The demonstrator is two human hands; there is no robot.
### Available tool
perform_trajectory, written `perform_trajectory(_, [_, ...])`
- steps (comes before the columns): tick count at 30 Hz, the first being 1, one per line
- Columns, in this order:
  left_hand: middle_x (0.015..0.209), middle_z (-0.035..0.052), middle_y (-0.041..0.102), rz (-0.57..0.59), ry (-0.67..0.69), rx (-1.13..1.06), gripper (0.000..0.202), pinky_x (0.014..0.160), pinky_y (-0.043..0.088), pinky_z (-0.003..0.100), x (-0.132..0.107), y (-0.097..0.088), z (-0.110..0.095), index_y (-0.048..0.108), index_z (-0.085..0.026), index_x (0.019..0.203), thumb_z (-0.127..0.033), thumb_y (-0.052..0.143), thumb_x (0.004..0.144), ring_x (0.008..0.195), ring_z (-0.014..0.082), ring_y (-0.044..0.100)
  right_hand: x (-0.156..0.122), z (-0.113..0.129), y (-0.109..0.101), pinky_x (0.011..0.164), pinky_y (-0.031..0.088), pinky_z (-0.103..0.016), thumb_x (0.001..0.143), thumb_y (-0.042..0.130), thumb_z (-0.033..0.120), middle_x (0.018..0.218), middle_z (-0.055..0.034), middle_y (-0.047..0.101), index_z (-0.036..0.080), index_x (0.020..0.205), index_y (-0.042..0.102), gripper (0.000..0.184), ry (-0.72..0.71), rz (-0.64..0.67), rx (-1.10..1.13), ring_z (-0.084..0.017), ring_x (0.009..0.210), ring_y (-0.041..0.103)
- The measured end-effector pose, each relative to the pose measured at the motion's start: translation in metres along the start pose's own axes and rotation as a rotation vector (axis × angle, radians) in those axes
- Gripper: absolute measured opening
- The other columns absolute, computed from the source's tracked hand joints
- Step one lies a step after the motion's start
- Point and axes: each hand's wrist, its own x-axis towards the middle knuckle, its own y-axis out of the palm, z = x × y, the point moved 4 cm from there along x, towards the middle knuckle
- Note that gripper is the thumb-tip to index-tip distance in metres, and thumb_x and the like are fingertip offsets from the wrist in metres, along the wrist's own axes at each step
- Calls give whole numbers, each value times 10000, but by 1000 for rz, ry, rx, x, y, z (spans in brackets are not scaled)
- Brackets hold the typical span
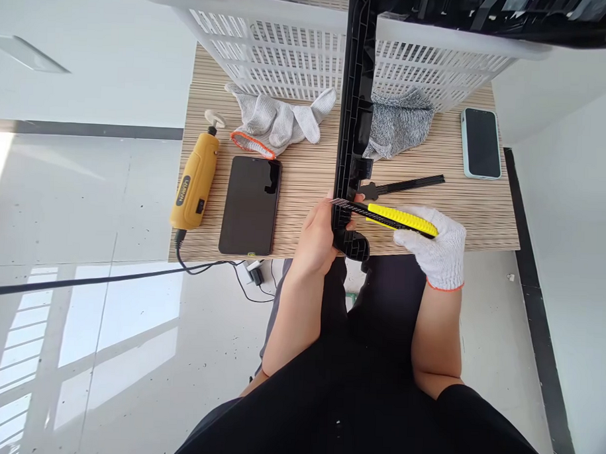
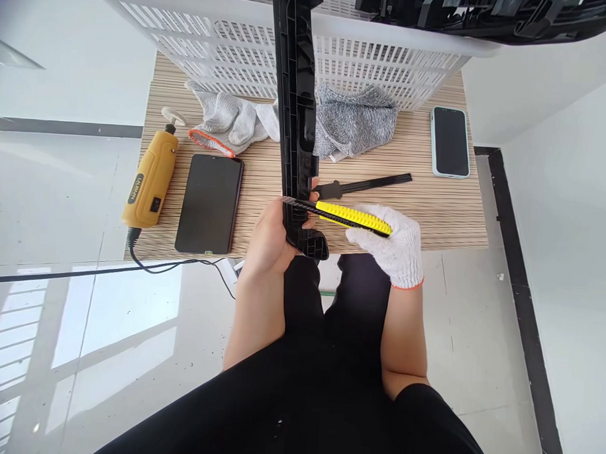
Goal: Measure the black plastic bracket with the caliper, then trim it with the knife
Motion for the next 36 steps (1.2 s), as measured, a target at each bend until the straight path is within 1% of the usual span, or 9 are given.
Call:
perform_trajectory(8, [952,83,715,-22,17,6,333,521,409,203,1,0,0,719,-152,979,-377,474,973,624,90,532,-1,2,1,589,598,-311,675,837,297,810,4,732,249,1013,782,345,-34,-32,-68,-177,678,684])
perform_trajectory(10, [953,83,714,-32,30,7,334,538,418,202,2,-1,0,715,-151,956,-382,475,973,646,94,548,-1,3,2,575,594,-308,693,822,309,793,5,724,238,1023,779,341,-30,-70,-60,-167,645,674])
perform_trajectory(13, [958,81,711,-25,43,-3,332,539,413,204,3,-1,1,715,-148,924,-372,474,972,628,86,535,-1,4,6,526,577,-286,679,834,312,742,15,705,225,1034,776,370,5,-5,-6,-143,570,642])
perform_trajectory(17, [907,72,701,-22,49,0,309,531,408,206,3,0,0,720,-155,917,-378,511,959,627,92,530,-1,4,3,533,578,-290,712,799,304,786,7,713,224,1037,773,336,-9,-67,-14,-145,598,648])
perform_trajectory(21, [895,67,694,-9,33,-23,297,518,392,200,1,1,-1,715,-149,903,-363,517,962,595,77,497,-1,1,2,515,567,-297,707,791,292,778,6,705,221,1043,768,344,-5,-41,-41,-153,597,645])
perform_trajectory(26, [881,66,699,-17,31,-38,330,543,416,208,3,1,0,716,-156,964,-407,501,974,667,103,570,0,1,2,543,566,-300,682,800,299,764,10,696,221,1006,773,334,10,-20,-24,-154,622,643])
perform_trajectory(31, [993,94,722,27,72,-97,527,589,485,236,1,3,-1,709,-168,1005,-623,448,951,735,134,645,3,-2,-2,368,390,-239,685,766,343,581,46,584,217,950,751,294,61,-105,184,-91,424,457])
perform_trajectory(33, [1027,91,726,63,71,-47,509,613,507,240,-2,6,-1,706,-180,1054,-625,490,935,740,134,661,3,-3,-5,334,310,-237,703,735,371,514,56,515,228,913,738,255,58,-137,234,-87,386,382])
perform_trajectory(36, [1054,88,729,67,82,57,458,649,531,243,-5,6,0,694,-196,1128,-581,565,918,777,146,691,3,-4,-6,333,311,-259,738,711,407,517,42,515,250,911,729,235,57,-133,200,-105,384,387])
